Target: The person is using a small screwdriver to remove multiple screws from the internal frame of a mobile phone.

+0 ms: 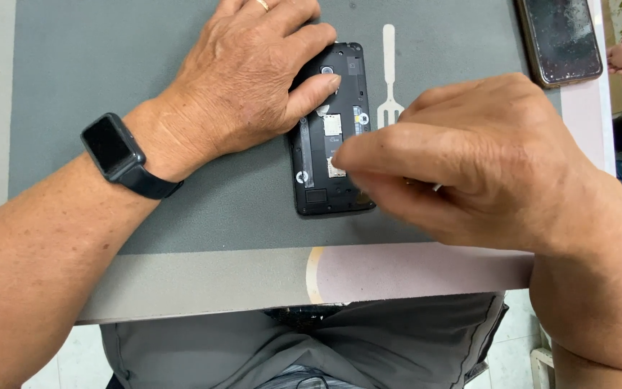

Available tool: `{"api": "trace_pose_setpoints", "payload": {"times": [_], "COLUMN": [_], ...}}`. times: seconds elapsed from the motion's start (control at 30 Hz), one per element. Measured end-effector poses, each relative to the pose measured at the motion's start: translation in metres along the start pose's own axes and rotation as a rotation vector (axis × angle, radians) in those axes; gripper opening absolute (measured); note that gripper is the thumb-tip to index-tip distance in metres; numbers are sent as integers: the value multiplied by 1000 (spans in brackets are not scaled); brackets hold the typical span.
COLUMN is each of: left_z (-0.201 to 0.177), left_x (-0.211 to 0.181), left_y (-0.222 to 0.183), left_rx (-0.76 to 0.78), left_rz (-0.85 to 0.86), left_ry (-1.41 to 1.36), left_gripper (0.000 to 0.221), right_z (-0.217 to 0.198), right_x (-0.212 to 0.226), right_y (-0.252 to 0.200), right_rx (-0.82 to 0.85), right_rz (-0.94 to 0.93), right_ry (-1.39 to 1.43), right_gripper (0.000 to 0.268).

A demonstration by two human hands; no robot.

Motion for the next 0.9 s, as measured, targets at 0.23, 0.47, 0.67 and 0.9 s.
{"api": "trace_pose_setpoints", "payload": {"times": [0.23, 0.47, 0.67, 0.9], "left_z": [-2, -2, -2, -2], "left_x": [-1, -1, -1, -2], "left_y": [0, 0, 0, 1], "left_rx": [-6, -5, -1, -8], "left_rz": [-1, 3, -5, -7], "left_ry": [6, 23, 8, -9], "left_gripper": [29, 29, 30, 28], "right_z": [-4, -2, -5, 1], "right_x": [9, -3, 8, -2], "right_y": [12, -1, 4, 0], "right_rx": [109, 27, 110, 24], "right_rz": [-18, 74, 22, 73], "right_ry": [266, -37, 65, 41], "right_gripper": [37, 15, 40, 16]}}
Point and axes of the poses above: each hand's wrist, its own y-axis towards the middle knuckle, its own z-axis out of the palm, x = y × z, the point moved 2 cm from there along y, towards the middle knuckle, and after that the axes turned 11 degrees about y, right-handed, at the moved point
